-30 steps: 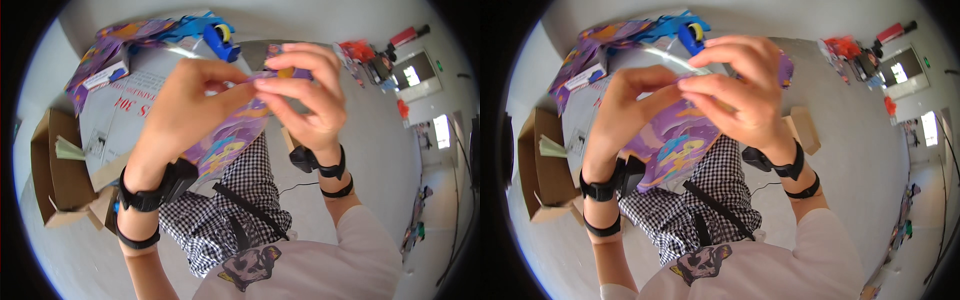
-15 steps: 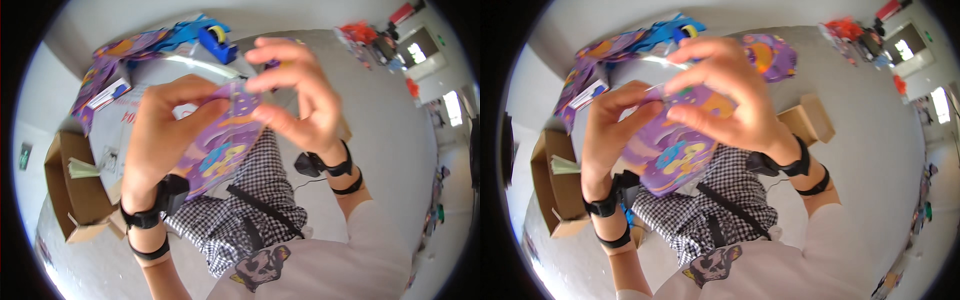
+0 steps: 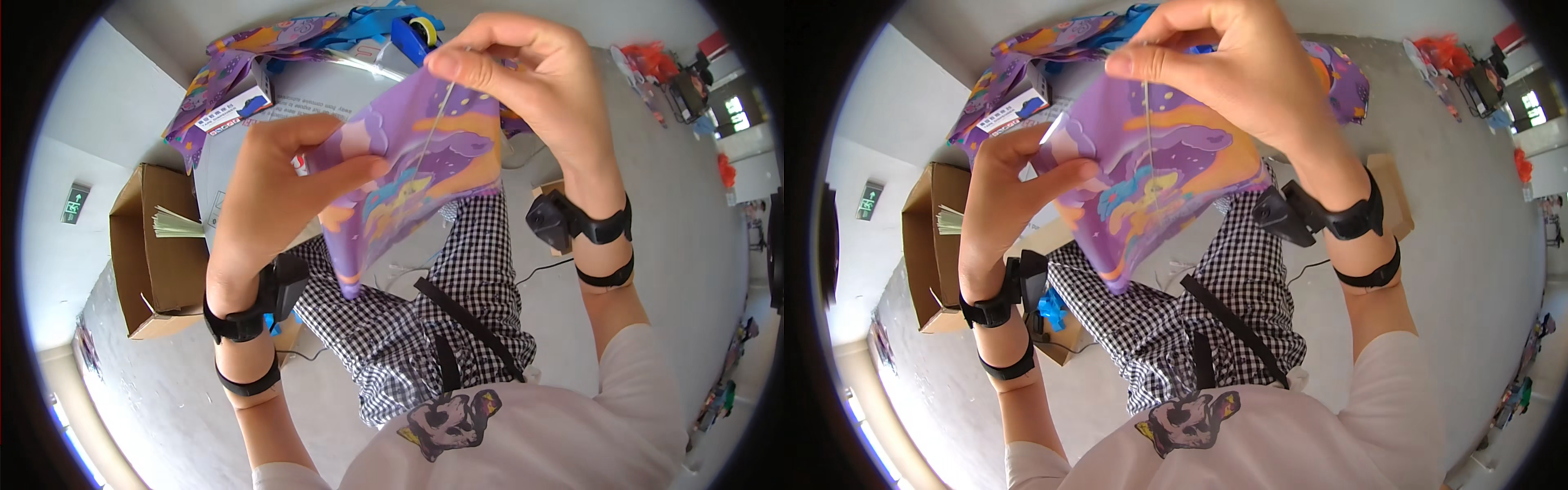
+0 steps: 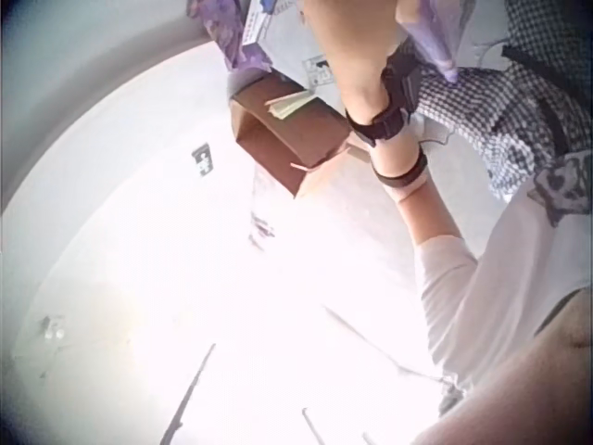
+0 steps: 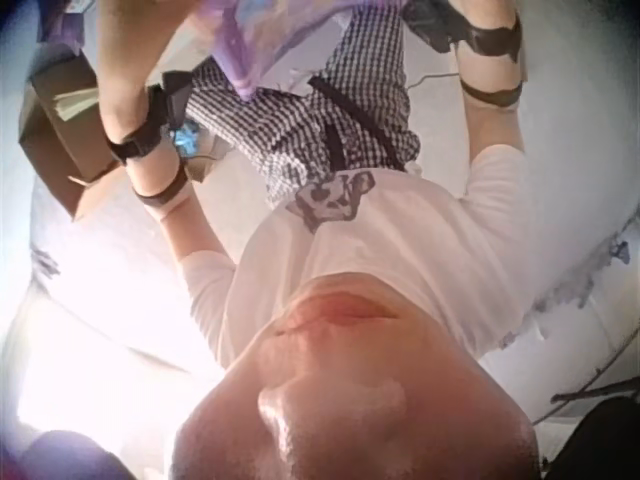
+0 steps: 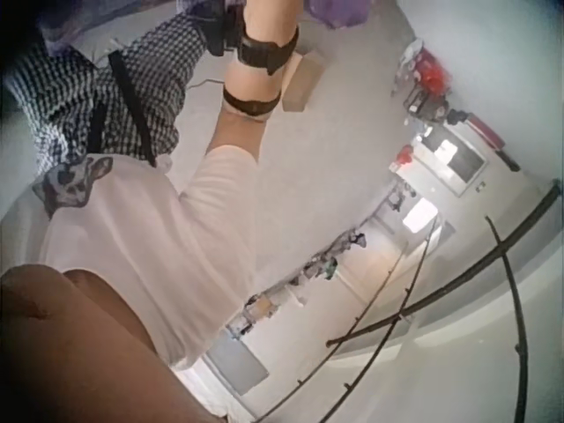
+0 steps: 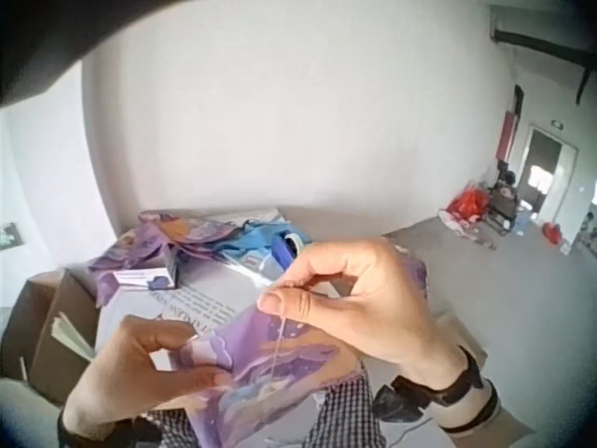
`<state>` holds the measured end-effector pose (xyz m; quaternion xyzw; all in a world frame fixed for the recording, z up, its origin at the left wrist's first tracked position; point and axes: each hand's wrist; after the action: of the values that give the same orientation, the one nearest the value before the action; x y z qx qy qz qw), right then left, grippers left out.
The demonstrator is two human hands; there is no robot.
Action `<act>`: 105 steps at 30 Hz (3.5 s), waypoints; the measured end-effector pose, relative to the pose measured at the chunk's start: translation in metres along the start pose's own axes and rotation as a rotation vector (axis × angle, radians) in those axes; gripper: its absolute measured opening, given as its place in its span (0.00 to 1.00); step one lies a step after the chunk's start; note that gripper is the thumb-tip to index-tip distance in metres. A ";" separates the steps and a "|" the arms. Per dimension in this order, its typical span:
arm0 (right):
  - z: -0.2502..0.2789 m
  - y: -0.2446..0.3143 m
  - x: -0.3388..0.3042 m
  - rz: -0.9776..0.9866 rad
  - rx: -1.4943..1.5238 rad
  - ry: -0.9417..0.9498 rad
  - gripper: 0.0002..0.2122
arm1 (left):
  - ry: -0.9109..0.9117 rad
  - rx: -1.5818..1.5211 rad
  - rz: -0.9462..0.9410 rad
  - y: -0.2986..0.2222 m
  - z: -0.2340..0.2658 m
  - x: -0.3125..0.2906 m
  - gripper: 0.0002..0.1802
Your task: The recorder is assembling a kite by attaching string and applying adhesive tape.
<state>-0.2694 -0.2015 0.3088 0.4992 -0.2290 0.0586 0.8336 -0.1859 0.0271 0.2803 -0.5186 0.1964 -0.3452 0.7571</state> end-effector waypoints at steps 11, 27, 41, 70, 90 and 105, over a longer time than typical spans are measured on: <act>-0.005 -0.064 0.067 -0.143 0.198 0.346 0.13 | 0.085 0.175 0.063 0.054 0.083 -0.005 0.10; -0.044 -0.323 0.078 -0.747 -0.124 0.696 0.16 | -0.228 0.230 0.465 0.301 0.189 0.016 0.11; -0.103 -0.332 0.029 0.288 -0.982 0.255 0.22 | -0.351 1.261 0.284 0.329 0.151 0.034 0.31; -0.159 -0.308 -0.117 0.014 -0.897 0.098 0.36 | -0.024 0.879 0.103 0.280 -0.005 -0.066 0.32; -0.174 -0.302 -0.135 -0.001 -0.844 0.030 0.37 | 0.127 0.866 0.031 0.292 -0.018 -0.028 0.43; -0.147 -0.316 -0.120 -0.072 -0.853 0.215 0.35 | -0.078 0.746 0.074 0.292 -0.036 -0.060 0.28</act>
<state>-0.2252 -0.2161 -0.0569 0.1095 -0.1269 -0.0187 0.9857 -0.1571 0.1124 -0.0064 -0.2127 0.0470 -0.3453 0.9129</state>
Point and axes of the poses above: each hand's wrist, its own x-axis towards the middle knuckle, its own z-axis out of the back of the hand, y = z × x
